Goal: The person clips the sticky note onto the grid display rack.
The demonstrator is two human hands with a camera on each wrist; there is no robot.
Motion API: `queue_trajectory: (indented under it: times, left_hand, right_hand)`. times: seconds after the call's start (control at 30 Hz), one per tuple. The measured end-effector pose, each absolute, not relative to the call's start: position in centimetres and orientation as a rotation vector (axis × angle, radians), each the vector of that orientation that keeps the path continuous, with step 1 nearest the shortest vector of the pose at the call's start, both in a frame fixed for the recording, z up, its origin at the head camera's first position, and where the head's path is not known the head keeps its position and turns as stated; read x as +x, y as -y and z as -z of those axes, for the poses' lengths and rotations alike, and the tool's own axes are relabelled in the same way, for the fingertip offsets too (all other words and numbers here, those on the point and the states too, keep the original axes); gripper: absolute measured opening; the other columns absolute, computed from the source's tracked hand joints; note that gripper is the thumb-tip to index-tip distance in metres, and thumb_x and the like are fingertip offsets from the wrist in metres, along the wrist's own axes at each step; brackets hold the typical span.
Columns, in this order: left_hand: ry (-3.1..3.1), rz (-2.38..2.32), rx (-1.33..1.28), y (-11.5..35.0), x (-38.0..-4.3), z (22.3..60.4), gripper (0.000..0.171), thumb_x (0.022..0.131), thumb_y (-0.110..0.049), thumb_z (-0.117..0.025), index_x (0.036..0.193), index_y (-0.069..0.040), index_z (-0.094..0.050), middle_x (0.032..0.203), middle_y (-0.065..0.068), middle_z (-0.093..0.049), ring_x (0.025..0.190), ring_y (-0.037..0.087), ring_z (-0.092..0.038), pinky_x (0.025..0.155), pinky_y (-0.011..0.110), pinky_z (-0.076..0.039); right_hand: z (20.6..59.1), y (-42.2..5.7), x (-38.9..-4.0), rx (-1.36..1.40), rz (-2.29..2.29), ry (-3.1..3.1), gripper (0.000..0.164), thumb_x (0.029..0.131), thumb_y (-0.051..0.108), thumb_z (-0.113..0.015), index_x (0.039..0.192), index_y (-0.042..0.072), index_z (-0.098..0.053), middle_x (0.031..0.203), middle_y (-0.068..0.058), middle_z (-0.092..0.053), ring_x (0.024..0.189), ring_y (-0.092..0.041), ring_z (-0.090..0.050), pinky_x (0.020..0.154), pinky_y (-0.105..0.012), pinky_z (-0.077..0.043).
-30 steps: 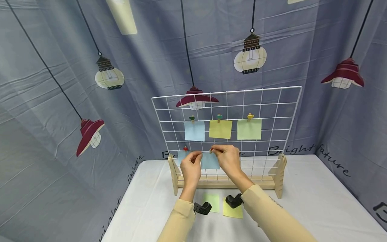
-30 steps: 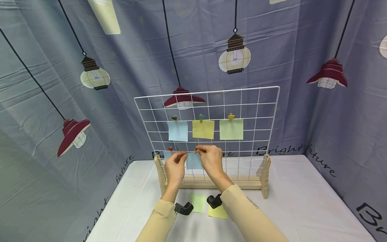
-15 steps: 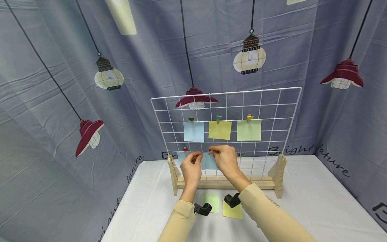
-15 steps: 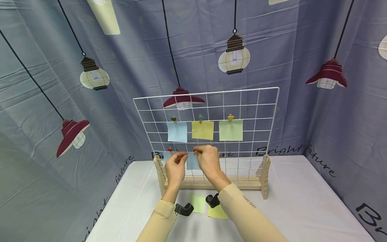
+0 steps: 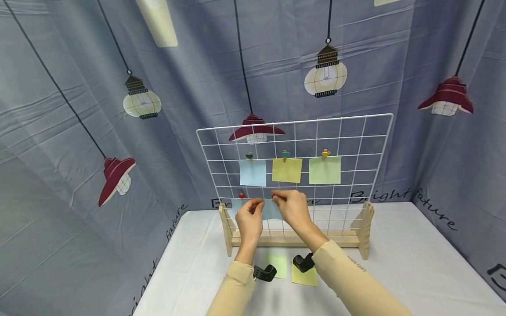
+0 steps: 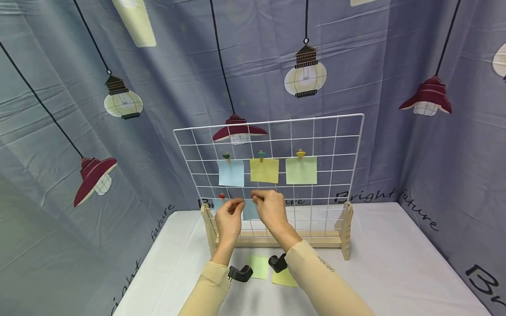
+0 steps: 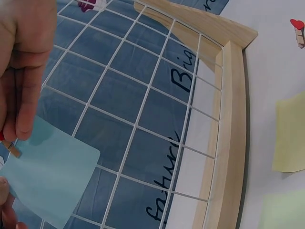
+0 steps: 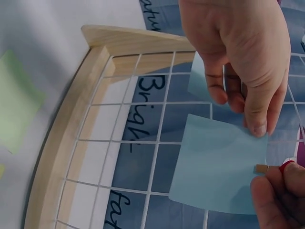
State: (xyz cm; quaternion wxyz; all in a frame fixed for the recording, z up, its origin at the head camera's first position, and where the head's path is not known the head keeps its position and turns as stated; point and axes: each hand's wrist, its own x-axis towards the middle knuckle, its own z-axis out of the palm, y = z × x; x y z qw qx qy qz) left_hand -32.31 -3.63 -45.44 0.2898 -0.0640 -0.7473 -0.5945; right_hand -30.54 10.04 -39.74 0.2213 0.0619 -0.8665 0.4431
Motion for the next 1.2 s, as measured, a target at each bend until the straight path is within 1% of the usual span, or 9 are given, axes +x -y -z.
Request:
queue_trajectory:
  times: [0.1,0.2,0.43,0.63,0.77,0.83,0.93,1.07,1.2]
  left_hand:
    - [1.998,1.593,-0.179,3.6,-32.3,45.5,0.008,0.092,-0.011,-0.077,0.098,-0.007,-0.080,0.088,0.006,-0.079,0.076,0.018,-0.070,0.065,0.021,-0.051]
    - [2.004,1.597,-0.177,3.6,-32.2,45.5,0.008,0.092,-0.011,-0.077,0.099,-0.008,-0.080,0.087,0.005,-0.079,0.074,0.015,-0.068,0.064,0.020,-0.050]
    - [2.021,1.581,-0.156,3.7,-31.8,45.6,0.010,0.091,-0.013,-0.078,0.101,-0.013,-0.080,0.096,0.002,-0.079,0.070,0.006,-0.061,0.059,0.020,-0.047]
    - [2.016,1.574,-0.175,3.9,-31.3,45.8,0.016,0.090,-0.016,-0.080,0.106,-0.013,-0.079,0.103,0.002,-0.078,0.073,0.007,-0.062,0.061,0.021,-0.050]
    - [2.018,1.590,-0.202,4.1,-30.8,45.9,0.022,0.089,-0.018,-0.082,0.109,-0.011,-0.078,0.106,0.005,-0.078,0.077,0.010,-0.064,0.064,0.021,-0.052]
    - [2.013,1.598,-0.221,4.2,-30.6,46.0,0.025,0.088,-0.019,-0.083,0.110,-0.010,-0.078,0.107,0.006,-0.078,0.079,0.012,-0.065,0.065,0.021,-0.052]
    - [2.015,1.612,-0.237,4.3,-30.3,46.2,0.028,0.086,-0.021,-0.085,0.111,-0.010,-0.077,0.108,0.007,-0.078,0.082,0.015,-0.065,0.067,0.021,-0.052]
    - [2.039,1.642,-0.245,4.5,-29.8,46.2,0.033,0.085,-0.023,-0.086,0.114,-0.011,-0.076,0.111,0.007,-0.077,0.088,0.027,-0.067,0.070,0.022,-0.052]
    - [2.068,1.656,-0.279,4.8,-29.3,46.3,0.041,0.083,-0.028,-0.087,0.119,-0.013,-0.075,0.117,0.005,-0.076,0.098,0.037,-0.066,0.076,0.030,-0.053]
  right_hand:
    - [40.0,-10.2,-30.5,0.159,-1.271,2.383,0.022,0.098,0.015,-0.071,0.117,0.008,-0.079,0.098,-0.009,-0.081,0.082,-0.020,-0.076,0.066,-0.029,-0.056]
    - [40.2,-10.4,-30.5,0.162,-1.288,2.378,0.023,0.099,0.017,-0.070,0.119,0.009,-0.078,0.097,-0.008,-0.081,0.081,-0.019,-0.076,0.066,-0.028,-0.056]
    - [40.5,-10.7,-30.1,0.184,-1.268,2.370,0.024,0.098,0.022,-0.072,0.120,0.015,-0.078,0.102,-0.007,-0.081,0.078,-0.019,-0.075,0.055,-0.023,-0.047]
    - [40.8,-11.0,-29.6,0.166,-1.327,2.324,0.028,0.096,0.020,-0.074,0.123,0.013,-0.077,0.103,-0.012,-0.080,0.074,-0.021,-0.074,0.051,-0.022,-0.043]
    - [41.2,-11.3,-29.3,0.129,-1.374,2.318,0.030,0.096,0.024,-0.075,0.124,0.015,-0.077,0.103,-0.012,-0.080,0.078,-0.023,-0.075,0.052,-0.023,-0.045]
    - [41.4,-11.4,-29.1,0.120,-1.382,2.317,0.031,0.095,0.026,-0.075,0.124,0.016,-0.076,0.104,-0.011,-0.080,0.084,-0.024,-0.076,0.056,-0.025,-0.048]
    - [41.6,-11.7,-28.8,0.119,-1.381,2.312,0.032,0.095,0.027,-0.076,0.126,0.018,-0.076,0.103,-0.009,-0.080,0.087,-0.024,-0.077,0.060,-0.026,-0.051]
    - [41.9,-12.3,-28.3,0.142,-1.368,2.296,0.033,0.094,0.026,-0.077,0.126,0.017,-0.076,0.100,-0.007,-0.081,0.086,-0.022,-0.077,0.064,-0.024,-0.054]
    - [42.2,-13.1,-27.9,0.160,-1.394,2.284,0.035,0.093,0.026,-0.079,0.126,0.015,-0.075,0.105,-0.007,-0.080,0.089,-0.021,-0.076,0.069,-0.022,-0.056]
